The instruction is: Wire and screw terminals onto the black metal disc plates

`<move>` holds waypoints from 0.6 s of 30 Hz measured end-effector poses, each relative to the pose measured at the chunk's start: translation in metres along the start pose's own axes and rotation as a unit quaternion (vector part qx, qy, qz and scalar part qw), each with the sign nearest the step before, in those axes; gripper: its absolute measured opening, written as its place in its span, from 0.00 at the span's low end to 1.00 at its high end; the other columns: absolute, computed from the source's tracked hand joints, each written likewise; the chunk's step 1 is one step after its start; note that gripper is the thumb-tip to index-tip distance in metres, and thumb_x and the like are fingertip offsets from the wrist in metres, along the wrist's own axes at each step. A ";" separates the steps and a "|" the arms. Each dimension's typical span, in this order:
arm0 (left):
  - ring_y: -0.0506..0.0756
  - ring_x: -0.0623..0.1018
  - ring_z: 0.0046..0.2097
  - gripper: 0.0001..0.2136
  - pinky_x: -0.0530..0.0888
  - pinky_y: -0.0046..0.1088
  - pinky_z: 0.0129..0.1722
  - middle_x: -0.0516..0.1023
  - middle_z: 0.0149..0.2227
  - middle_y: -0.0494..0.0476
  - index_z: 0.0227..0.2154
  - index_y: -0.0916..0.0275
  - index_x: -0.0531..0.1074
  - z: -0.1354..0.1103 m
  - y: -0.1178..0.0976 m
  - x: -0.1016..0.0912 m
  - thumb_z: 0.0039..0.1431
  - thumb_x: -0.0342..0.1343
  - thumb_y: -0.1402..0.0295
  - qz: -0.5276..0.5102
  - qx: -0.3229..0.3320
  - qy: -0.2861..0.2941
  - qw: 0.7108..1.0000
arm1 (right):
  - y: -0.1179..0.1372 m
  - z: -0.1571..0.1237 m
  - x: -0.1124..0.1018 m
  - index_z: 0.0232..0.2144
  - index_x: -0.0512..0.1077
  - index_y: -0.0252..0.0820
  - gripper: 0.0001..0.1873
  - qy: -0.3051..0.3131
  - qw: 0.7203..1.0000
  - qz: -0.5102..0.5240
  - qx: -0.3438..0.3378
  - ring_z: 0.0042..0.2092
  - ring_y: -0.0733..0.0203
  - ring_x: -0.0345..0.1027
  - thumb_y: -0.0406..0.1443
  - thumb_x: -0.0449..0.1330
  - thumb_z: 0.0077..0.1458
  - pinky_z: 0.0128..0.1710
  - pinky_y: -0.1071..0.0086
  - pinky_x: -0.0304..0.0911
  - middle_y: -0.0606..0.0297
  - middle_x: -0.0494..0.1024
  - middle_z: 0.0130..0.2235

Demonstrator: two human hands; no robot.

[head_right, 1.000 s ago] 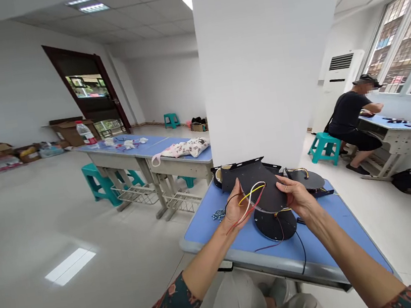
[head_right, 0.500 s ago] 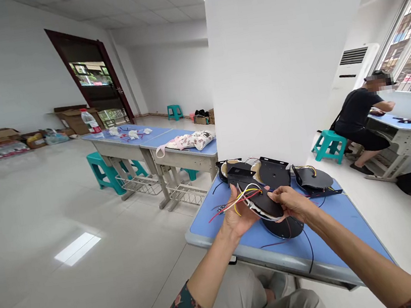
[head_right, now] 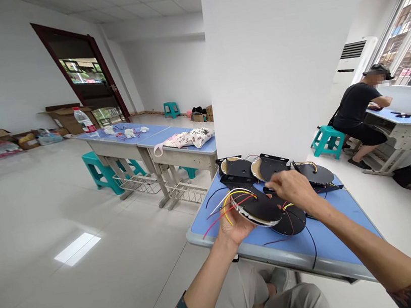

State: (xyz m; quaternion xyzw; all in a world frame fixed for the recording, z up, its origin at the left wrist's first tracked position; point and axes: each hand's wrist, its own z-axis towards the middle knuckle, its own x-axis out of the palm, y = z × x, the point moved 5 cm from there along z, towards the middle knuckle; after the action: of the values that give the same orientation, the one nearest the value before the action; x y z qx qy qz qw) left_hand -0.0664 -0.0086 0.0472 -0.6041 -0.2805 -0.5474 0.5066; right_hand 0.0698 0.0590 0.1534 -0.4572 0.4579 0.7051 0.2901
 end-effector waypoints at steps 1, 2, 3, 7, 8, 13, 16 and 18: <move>0.70 0.80 0.54 0.24 0.70 0.55 0.60 0.85 0.41 0.66 0.38 0.65 0.81 -0.002 0.002 0.002 0.58 0.58 0.45 0.001 -0.010 0.009 1.000 | 0.008 0.003 -0.007 0.35 0.81 0.48 0.08 -0.044 0.998 0.007 -0.051 0.35 0.53 0.76 0.41 0.65 0.56 0.38 0.65 0.67 0.59 0.84 0.33; 0.70 0.79 0.55 0.25 0.69 0.54 0.61 0.85 0.42 0.66 0.39 0.65 0.82 -0.003 0.004 0.004 0.57 0.58 0.45 0.004 -0.021 0.012 1.000 | 0.017 0.005 -0.010 0.43 0.81 0.50 0.12 -0.065 0.992 0.036 -0.097 0.42 0.52 0.77 0.41 0.65 0.55 0.43 0.64 0.67 0.60 0.85 0.41; 0.70 0.78 0.57 0.24 0.68 0.54 0.61 0.85 0.42 0.66 0.39 0.65 0.82 -0.006 0.006 0.006 0.57 0.58 0.46 0.007 -0.031 0.010 0.999 | 0.024 0.005 -0.007 0.47 0.80 0.51 0.16 -0.055 0.987 0.074 -0.134 0.46 0.51 0.76 0.40 0.65 0.55 0.47 0.64 0.67 0.61 0.84 0.47; 0.70 0.77 0.59 0.22 0.67 0.53 0.64 0.85 0.42 0.64 0.39 0.63 0.82 -0.020 0.020 0.013 0.59 0.58 0.48 0.007 -0.062 -0.001 0.998 | 0.035 0.001 0.030 0.29 0.79 0.45 0.07 0.018 0.980 0.163 -0.115 0.35 0.56 0.73 0.37 0.61 0.57 0.38 0.67 0.64 0.67 0.82 0.30; 0.69 0.77 0.59 0.22 0.67 0.54 0.64 0.85 0.43 0.64 0.40 0.62 0.82 -0.025 0.023 0.013 0.60 0.58 0.47 0.002 -0.065 -0.004 0.998 | 0.033 -0.002 0.037 0.24 0.75 0.44 0.10 -0.004 0.981 0.167 -0.094 0.32 0.58 0.70 0.37 0.59 0.58 0.34 0.68 0.62 0.69 0.78 0.26; 0.69 0.75 0.62 0.24 0.67 0.57 0.63 0.84 0.49 0.60 0.48 0.55 0.81 -0.042 0.033 0.004 0.59 0.59 0.43 -0.019 -0.052 -0.050 0.997 | 0.026 -0.017 0.057 0.18 0.62 0.44 0.18 -0.064 0.982 0.171 -0.052 0.28 0.63 0.61 0.34 0.57 0.59 0.31 0.70 0.55 0.70 0.68 0.22; 0.69 0.74 0.62 0.25 0.66 0.58 0.63 0.83 0.51 0.60 0.53 0.52 0.78 -0.042 0.036 0.004 0.59 0.60 0.45 -0.030 -0.058 -0.063 0.996 | 0.020 -0.018 0.057 0.19 0.63 0.44 0.16 -0.078 0.981 0.171 -0.044 0.29 0.62 0.61 0.34 0.57 0.59 0.32 0.69 0.54 0.69 0.68 0.22; 0.69 0.75 0.61 0.24 0.66 0.57 0.63 0.83 0.50 0.61 0.54 0.54 0.78 -0.038 0.036 0.003 0.60 0.59 0.47 -0.033 -0.056 -0.081 0.995 | 0.014 -0.016 0.053 0.21 0.65 0.44 0.14 -0.095 0.980 0.168 -0.043 0.29 0.60 0.61 0.35 0.56 0.59 0.33 0.68 0.54 0.67 0.69 0.23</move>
State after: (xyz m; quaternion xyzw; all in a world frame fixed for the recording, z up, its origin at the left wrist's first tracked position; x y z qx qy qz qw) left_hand -0.0475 -0.0565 0.0350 -0.6644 -0.3090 -0.5281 0.4291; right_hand 0.0422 0.0378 0.1080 -0.3170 0.4679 0.8028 0.1900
